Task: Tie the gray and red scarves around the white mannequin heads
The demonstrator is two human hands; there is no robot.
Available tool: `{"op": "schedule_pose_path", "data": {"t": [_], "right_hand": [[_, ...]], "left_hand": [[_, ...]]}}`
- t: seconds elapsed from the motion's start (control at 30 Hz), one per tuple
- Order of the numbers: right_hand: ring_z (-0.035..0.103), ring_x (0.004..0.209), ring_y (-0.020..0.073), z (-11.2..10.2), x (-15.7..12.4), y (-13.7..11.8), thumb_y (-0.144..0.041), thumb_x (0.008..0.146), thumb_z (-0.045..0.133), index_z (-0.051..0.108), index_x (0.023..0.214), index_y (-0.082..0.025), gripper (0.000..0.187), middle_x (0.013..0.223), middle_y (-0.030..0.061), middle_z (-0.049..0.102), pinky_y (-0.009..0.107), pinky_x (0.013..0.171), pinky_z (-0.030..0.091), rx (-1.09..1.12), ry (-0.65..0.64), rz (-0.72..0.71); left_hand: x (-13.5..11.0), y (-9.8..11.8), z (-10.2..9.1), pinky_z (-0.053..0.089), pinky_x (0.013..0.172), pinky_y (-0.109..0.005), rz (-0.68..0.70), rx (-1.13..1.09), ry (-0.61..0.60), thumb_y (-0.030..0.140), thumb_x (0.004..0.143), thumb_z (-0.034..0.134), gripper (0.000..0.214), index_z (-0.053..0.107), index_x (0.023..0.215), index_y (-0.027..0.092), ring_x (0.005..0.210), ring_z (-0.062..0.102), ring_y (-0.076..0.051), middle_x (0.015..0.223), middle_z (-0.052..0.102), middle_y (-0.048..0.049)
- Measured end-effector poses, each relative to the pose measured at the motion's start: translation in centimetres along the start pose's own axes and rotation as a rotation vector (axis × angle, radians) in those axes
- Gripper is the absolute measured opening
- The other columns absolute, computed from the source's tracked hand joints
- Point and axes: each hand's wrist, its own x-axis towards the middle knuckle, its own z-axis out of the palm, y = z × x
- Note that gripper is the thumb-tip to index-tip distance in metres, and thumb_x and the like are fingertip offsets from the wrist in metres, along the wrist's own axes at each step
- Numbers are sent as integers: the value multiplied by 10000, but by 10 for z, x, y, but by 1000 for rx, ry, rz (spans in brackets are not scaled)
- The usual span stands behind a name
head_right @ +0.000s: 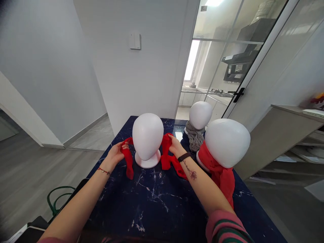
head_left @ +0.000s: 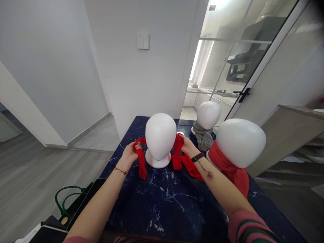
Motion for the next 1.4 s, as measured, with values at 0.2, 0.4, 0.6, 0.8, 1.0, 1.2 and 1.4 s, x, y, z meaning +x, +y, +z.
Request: {"op": "schedule_pose_path", "data": {"t": [0.2,0.4,0.6,0.8,1.0,1.2,1.4], "right_hand": [[658,628,109,-6,-10,-11,-141,902,385,566,806,-160,205,698,13,690,218,671,537,41,-2,57],[677,832,148,-28,-54,35,-142,865,477,585,979,-140,157,902,53,702,287,833,511,-4,-175,296],[673,745,156,-28,-71,67,-179,818,539,601,901,-104,128,795,68,686,285,792,514,-126,-156,436],[666,768,158,-25,-89,69,-264,765,658,625,919,-112,219,847,73,690,276,754,515,-409,-173,378],[653,836,134,-17,-109,54,-241,757,693,665,925,-112,214,949,76,699,219,770,483,-569,-257,359],[628,1004,158,-7,-130,61,-347,861,572,617,1089,-113,330,1061,91,676,293,945,439,-109,-394,426],[641,970,195,-3,-148,81,-241,809,648,603,1110,-150,318,1077,100,671,350,885,462,-187,-399,310]], "left_hand": [[-31,22,6,465,456,-109,-61,-55,-95,69,897,334,194,505,989,49,485,488,-32,692,535,-29],[-66,-23,-26,492,464,-129,-141,-19,23,84,901,355,199,532,984,46,470,518,-43,655,551,-24],[-55,-101,-59,547,550,-183,-276,69,174,36,861,401,184,541,979,39,555,625,-104,741,647,-95],[-39,-107,-67,571,672,-250,-214,138,125,10,817,445,231,547,1022,42,718,682,-173,817,682,-127],[-31,-92,-56,563,662,-233,-197,157,106,14,814,465,163,573,934,37,682,671,-161,781,682,-131],[-31,-113,-60,534,644,-251,16,280,92,-21,766,511,192,532,879,133,627,645,-139,752,663,-70],[-46,-117,-62,487,667,-229,214,445,-75,22,699,559,261,490,865,212,718,639,-134,816,655,-4]]}}
